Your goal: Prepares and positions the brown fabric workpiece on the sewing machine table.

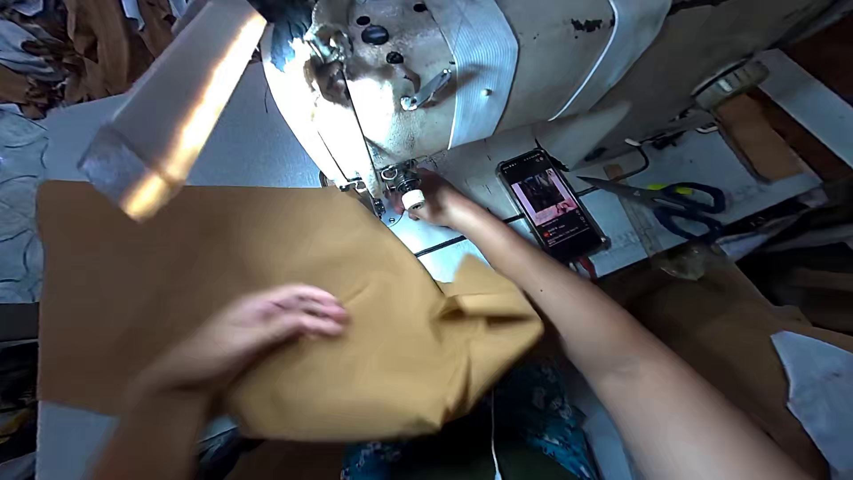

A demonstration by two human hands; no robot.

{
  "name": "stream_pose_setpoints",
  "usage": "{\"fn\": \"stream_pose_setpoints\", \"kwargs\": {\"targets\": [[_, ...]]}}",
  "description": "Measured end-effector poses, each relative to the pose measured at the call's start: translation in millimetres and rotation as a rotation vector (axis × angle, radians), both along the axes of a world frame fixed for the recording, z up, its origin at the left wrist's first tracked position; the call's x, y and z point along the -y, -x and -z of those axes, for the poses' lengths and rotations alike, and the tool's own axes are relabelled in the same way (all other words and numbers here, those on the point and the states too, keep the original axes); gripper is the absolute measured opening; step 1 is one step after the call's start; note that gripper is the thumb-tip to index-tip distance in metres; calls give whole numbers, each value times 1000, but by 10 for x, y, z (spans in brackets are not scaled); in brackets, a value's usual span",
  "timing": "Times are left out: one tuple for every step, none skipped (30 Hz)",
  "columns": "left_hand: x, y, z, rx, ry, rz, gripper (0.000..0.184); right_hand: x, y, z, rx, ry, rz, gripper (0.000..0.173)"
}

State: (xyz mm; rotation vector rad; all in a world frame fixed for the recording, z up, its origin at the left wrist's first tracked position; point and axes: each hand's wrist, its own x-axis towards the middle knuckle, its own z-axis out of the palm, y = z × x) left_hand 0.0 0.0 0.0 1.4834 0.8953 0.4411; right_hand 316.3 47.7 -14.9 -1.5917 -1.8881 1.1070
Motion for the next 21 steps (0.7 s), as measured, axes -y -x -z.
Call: {"fn": "stream_pose_setpoints", "kwargs": {"targets": [[-246, 410, -10, -217, -266, -122, 31, 91, -16, 13, -49, -51, 33, 24], [-542, 924, 125, -407, -493, -237, 40, 178, 0, 55, -65, -125, 76, 25], [-834, 1463, 399, -600, -687, -363, 53, 275, 56, 119, -50, -190, 118, 29], [-1037, 1777, 652, -769, -769, -543, 67, 397, 134, 187, 19, -237, 115, 39], [-1158, 1826, 769, -932, -738, -661, 77, 557, 221, 273, 118, -320, 66, 48], [-1183, 1628, 759, -1055, -653, -712, 80, 755, 306, 358, 227, -418, -11, 54], [-1139, 1354, 729, -1105, -626, -679, 77, 973, 376, 427, 292, -509, -105, 52], [-1002, 1063, 710, -1098, -649, -587, 73, 1194, 434, 476, 297, -585, -189, 42], [-759, 739, 633, -1038, -663, -463, 69, 1392, 478, 475, 272, -640, -250, 32], [-465, 413, 502, -957, -671, -310, 63, 1532, 492, 433, 244, -696, -273, 27], [-163, 146, 380, -827, -719, -168, 56, 1622, 480, 373, 226, -753, -262, 27], [102, -42, 285, -712, -797, -85, 50, 1673, 450, 304, 208, -789, -237, 29], [294, -139, 218, -629, -866, -84, 47, 1696, 416, 243, 179, -804, -211, 29], [409, -160, 194, -600, -921, -120, 45, 1702, 380, 196, 163, -796, -199, 29], [472, -140, 214, -639, -952, -138, 52, 1700, 356, 168, 157, -783, -191, 29], [513, -122, 275, -708, -962, -118, 64, 1696, 345, 151, 157, -776, -182, 28], [551, -136, 347, -765, -959, -88, 76, 1685, 337, 137, 163, -778, -179, 27], [568, -162, 374, -834, -976, -66, 86, 1673, 335, 121, 167, -790, -185, 27], [535, -171, 351, -881, -983, -52, 88, 1680, 344, 107, 171, -801, -203, 27], [448, -168, 289, -917, -962, -48, 83, 1706, 364, 92, 176, -806, -229, 27], [313, -158, 211, -962, -902, -59, 77, 1741, 401, 86, 189, -811, -255, 29]]}}
